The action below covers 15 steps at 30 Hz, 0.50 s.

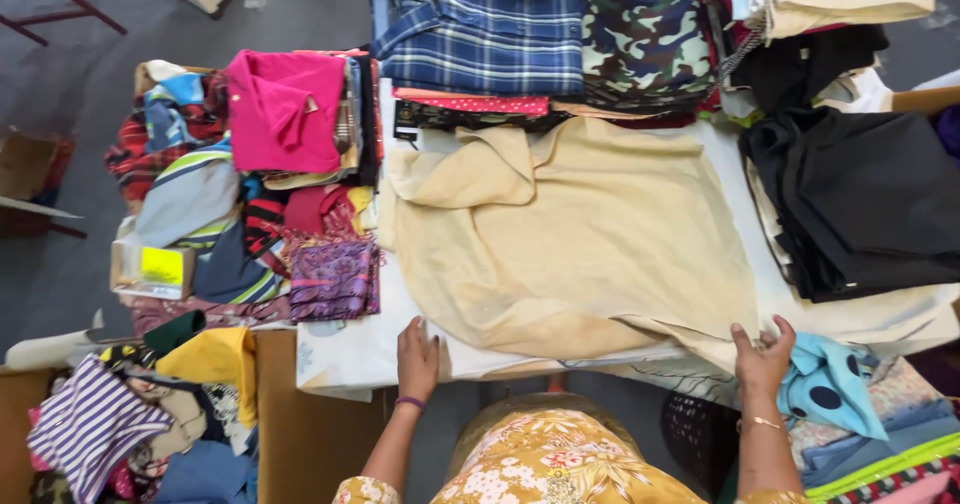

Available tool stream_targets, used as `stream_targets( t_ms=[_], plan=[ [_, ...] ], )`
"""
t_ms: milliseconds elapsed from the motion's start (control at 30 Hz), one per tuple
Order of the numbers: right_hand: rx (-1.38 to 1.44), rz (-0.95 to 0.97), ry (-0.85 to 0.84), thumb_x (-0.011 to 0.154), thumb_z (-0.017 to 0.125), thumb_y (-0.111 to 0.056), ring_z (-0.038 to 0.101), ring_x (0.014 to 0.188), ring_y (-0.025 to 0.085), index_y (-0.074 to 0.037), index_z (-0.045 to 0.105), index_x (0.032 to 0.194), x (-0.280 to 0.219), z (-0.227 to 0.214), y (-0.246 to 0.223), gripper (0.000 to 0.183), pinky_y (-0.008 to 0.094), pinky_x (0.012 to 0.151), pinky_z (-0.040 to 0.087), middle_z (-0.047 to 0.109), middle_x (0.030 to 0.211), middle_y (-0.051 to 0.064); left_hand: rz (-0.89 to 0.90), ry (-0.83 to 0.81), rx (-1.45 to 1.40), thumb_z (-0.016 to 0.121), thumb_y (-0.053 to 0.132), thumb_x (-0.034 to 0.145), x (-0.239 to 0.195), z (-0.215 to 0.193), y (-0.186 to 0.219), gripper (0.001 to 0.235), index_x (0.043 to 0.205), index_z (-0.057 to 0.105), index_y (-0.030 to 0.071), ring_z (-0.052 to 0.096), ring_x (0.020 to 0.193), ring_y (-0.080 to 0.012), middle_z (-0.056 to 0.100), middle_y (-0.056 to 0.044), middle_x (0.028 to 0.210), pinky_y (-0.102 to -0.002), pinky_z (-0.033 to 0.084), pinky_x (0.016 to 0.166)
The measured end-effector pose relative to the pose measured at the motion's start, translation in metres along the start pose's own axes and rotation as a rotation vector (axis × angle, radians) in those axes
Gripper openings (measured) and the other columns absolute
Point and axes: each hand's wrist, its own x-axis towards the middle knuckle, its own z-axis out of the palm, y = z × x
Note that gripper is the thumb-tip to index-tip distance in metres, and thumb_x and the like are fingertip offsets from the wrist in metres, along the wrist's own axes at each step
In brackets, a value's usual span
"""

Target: Folding various garments including a scarf, trousers, and shirts on a workspace table.

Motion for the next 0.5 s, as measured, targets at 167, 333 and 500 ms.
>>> stream_targets(
  t_ms=[167,333,500],
  plan=[
    [-0.002,0.257,-0.223,0.066,0.094,-0.021,0.056,0.122,0.034,-0.006,0.027,0.156,-0.033,-0.003,-0.009,0.112,0.042,0.095,0.049,0.053,0.136,0.027,-0.499,0.097,-0.17,0.071,0.022,0.091,0.002,0.039,-0.036,0.037,0.12,0.062,0.0,0.064,0.088,-0.0337,0.063,-0.018,0.098,-0.042,0.052,0.079],
    [-0.277,0.258,-0.658,0.063,0.094,-0.018,0.066,0.114,0.031,-0.004,0.056,0.136,-0.061,-0.002,0.028,0.083,0.041,0.096,0.054,0.067,0.127,0.018,-0.693,-0.077,-0.225,0.071,0.031,0.1,0.022,0.08,-0.044,0.033,0.104,0.068,-0.002,0.059,0.084,-0.0274,0.065,-0.015,0.088,-0.039,0.049,0.077],
    [-0.499,0.12,-1.379,0.063,0.089,-0.016,0.073,0.105,0.021,-0.012,0.076,0.116,-0.111,0.016,0.032,0.055,0.031,0.095,0.058,0.081,0.112,0.006,-0.651,0.169,-0.925,0.062,0.025,0.107,0.018,0.058,-0.036,0.026,0.11,0.063,-0.001,0.055,0.084,-0.0167,0.065,-0.011,0.093,-0.034,0.048,0.073]
  ],
)
